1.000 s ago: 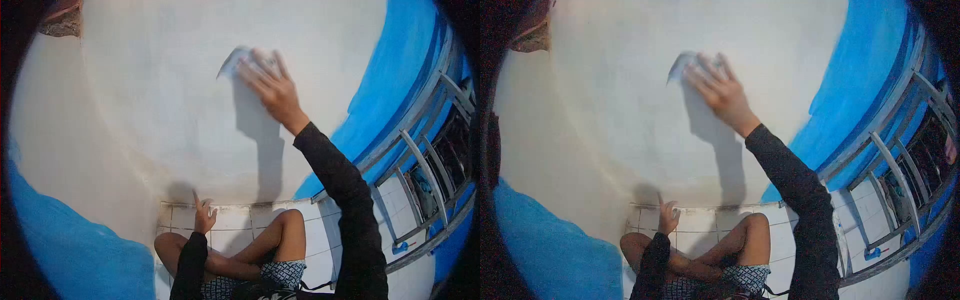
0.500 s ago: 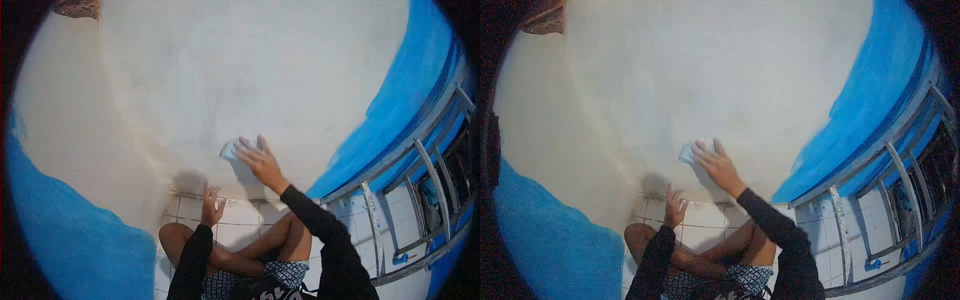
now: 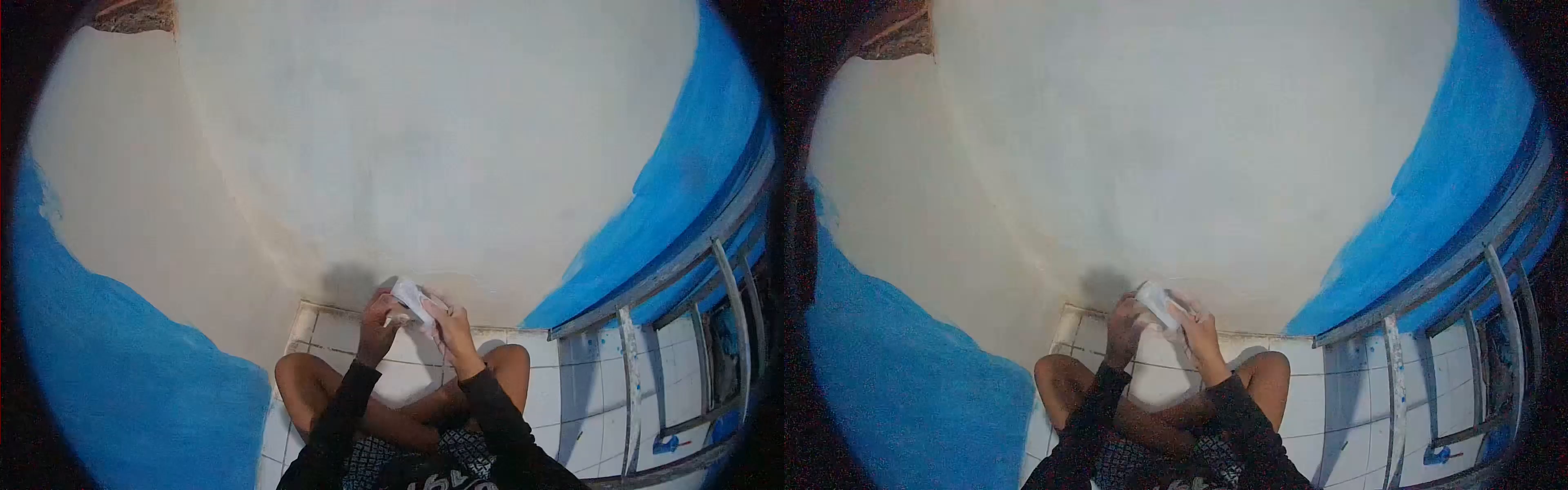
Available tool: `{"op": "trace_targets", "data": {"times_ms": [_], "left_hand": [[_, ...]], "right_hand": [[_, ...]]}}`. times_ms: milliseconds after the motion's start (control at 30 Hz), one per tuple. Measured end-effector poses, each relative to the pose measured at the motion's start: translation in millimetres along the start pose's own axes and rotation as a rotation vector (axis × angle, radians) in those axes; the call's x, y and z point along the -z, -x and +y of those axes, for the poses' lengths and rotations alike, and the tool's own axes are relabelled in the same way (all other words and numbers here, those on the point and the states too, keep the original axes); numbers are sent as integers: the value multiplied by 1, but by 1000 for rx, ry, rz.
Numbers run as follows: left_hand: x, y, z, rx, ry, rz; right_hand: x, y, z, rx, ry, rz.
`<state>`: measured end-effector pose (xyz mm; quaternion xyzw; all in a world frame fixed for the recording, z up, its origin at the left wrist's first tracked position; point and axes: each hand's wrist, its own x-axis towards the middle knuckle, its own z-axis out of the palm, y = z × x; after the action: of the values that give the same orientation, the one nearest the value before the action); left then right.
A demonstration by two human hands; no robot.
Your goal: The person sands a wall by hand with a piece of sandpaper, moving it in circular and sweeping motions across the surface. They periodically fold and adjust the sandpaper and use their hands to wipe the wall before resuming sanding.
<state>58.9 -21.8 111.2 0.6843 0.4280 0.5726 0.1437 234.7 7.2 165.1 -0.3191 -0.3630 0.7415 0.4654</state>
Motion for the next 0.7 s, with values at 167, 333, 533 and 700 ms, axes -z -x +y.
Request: {"op": "trace_targets", "data": {"times_ms": [167,333,533,700], "left_hand": [[6,-27,39,-38,-81,106],[15,-47,32,-53,-108,35],[-4,-59,41,331,15,103],[-18,-62,39,435,216,255]], "right_hand": [[31,-9,-16,-300,-187,-209],[23,-13,-19,-286,-297,-169],[23,-1,-15,191,-180,76],[42,7,14,438,159,132]]}}
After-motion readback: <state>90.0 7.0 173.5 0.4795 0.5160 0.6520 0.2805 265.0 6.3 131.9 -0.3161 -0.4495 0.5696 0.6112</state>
